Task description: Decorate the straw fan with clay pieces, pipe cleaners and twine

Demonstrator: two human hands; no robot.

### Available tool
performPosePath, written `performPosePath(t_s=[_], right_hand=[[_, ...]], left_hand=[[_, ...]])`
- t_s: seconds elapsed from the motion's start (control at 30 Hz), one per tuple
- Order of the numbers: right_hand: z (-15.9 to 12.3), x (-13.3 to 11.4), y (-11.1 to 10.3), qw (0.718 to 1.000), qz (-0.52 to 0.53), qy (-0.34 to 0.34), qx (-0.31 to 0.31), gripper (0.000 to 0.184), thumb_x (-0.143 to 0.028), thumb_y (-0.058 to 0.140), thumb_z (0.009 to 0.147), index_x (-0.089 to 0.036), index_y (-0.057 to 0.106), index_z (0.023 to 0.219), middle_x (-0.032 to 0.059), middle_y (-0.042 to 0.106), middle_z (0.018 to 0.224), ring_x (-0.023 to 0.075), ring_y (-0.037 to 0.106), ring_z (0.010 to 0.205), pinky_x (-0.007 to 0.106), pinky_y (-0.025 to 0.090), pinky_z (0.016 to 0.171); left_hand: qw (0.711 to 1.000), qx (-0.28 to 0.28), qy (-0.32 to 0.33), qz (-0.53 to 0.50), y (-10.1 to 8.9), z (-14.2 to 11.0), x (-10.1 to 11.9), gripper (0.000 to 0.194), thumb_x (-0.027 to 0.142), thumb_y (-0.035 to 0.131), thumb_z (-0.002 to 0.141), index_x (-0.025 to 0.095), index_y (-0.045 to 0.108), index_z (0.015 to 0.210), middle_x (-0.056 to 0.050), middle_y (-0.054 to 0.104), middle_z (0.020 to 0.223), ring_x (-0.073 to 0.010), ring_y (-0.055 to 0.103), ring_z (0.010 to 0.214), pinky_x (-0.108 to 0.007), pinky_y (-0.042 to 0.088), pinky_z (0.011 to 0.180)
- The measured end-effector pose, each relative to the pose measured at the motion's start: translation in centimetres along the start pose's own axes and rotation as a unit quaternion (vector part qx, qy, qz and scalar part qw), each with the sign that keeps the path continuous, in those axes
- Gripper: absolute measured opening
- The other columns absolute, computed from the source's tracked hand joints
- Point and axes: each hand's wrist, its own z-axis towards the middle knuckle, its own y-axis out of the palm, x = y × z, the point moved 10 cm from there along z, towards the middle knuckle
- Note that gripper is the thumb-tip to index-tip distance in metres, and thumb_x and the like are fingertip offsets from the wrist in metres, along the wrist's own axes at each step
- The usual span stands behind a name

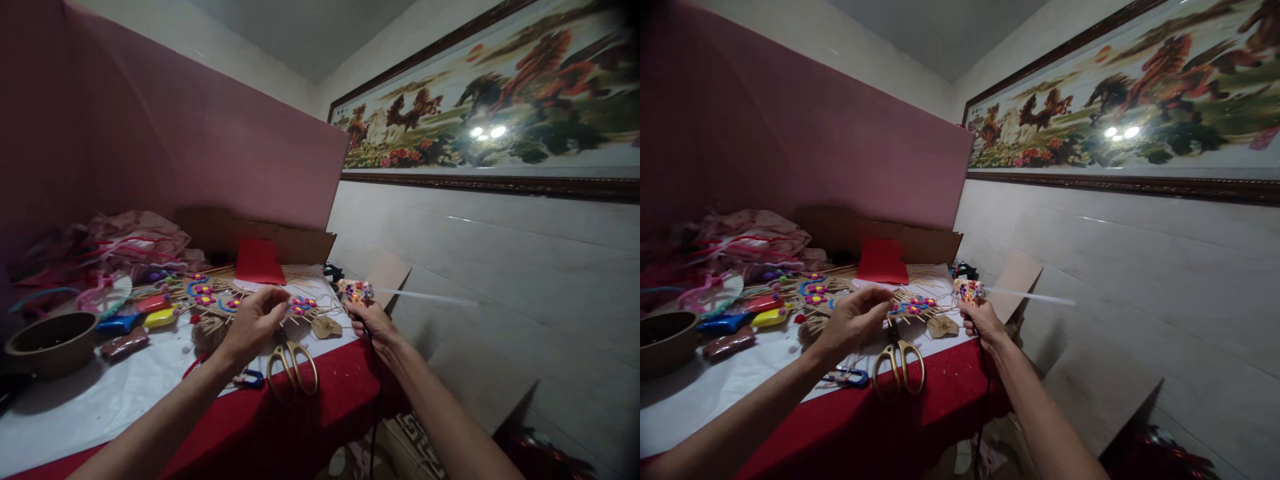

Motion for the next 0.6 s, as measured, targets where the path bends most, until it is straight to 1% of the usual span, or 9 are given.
performPosePath(t_s=[0.07, 0.17, 0.27, 0.37, 0.5, 0.6], right_hand=[[0.0, -0.6, 0.8, 1.0, 0.016, -0.007, -0.01, 0.034, -0.036, 0.071, 0.065, -0.016, 0.054, 0.087, -0.0094, 0.042, 0.053, 0.001, 0.03, 0.035, 0.013, 0.022, 0.032], [-0.9, -0.8, 2.3, 0.999, 0.029, 0.002, -0.035, 0.041, -0.036, 0.071, 0.065, -0.016, 0.055, 0.097, -0.0086, 0.044, 0.056, 0.0012, 0.03, 0.036, 0.013, 0.022, 0.033], [-2.3, -0.2, 3.6, 0.996, 0.063, 0.021, -0.067, 0.04, -0.037, 0.072, 0.066, -0.016, 0.055, 0.095, -0.0085, 0.043, 0.057, 0.0008, 0.029, 0.038, 0.013, 0.022, 0.033], [-3.6, 0.1, 4.8, 0.991, 0.097, 0.02, -0.093, 0.037, -0.041, 0.072, 0.068, -0.017, 0.055, 0.091, -0.0092, 0.04, 0.056, 0.0009, 0.027, 0.038, 0.013, 0.021, 0.033], [-5.3, 0.0, 6.5, 0.989, 0.081, 0.004, -0.126, 0.037, -0.048, 0.068, 0.071, -0.019, 0.055, 0.089, -0.0082, 0.042, 0.057, 0.0016, 0.027, 0.038, 0.013, 0.022, 0.032], [-6.6, -0.5, 7.8, 0.99, 0.017, -0.024, -0.137, 0.041, -0.057, 0.064, 0.07, -0.017, 0.053, 0.074, -0.0062, 0.043, 0.055, 0.0028, 0.03, 0.038, 0.016, 0.027, 0.032]], left_hand=[[0.996, 0.023, -0.046, -0.076, -0.8, 0.5, -0.5, 0.015, 0.025, 0.067, 0.069, 0.015, 0.061, 0.08, 0.001, 0.06, 0.066, -0.0091, 0.051, 0.052, -0.02, 0.039, 0.049], [0.981, 0.028, -0.086, -0.17, -1.4, 0.5, -1.1, 0.022, 0.028, 0.071, 0.066, 0.014, 0.061, 0.08, 0.0, 0.063, 0.067, -0.0082, 0.052, 0.05, -0.02, 0.04, 0.046], [0.965, 0.022, -0.108, -0.237, -1.9, 0.1, -1.9, 0.022, 0.027, 0.073, 0.066, 0.013, 0.061, 0.079, 0.0, 0.062, 0.065, -0.0071, 0.052, 0.05, -0.018, 0.041, 0.047], [0.949, 0.021, -0.134, -0.283, -2.2, -0.6, -2.9, 0.022, 0.025, 0.074, 0.065, 0.013, 0.061, 0.078, 0.001, 0.061, 0.064, -0.0068, 0.053, 0.051, -0.018, 0.041, 0.048], [0.924, 0.011, -0.185, -0.335, -1.6, -1.6, -4.3, 0.026, 0.021, 0.077, 0.062, 0.013, 0.06, 0.079, -0.001, 0.062, 0.065, -0.0072, 0.055, 0.053, -0.017, 0.041, 0.048], [0.908, -0.017, -0.215, -0.358, -0.5, -2.1, -5.0, 0.023, 0.02, 0.076, 0.063, 0.012, 0.06, 0.079, -0.002, 0.062, 0.067, -0.0062, 0.054, 0.053, -0.016, 0.04, 0.048]])
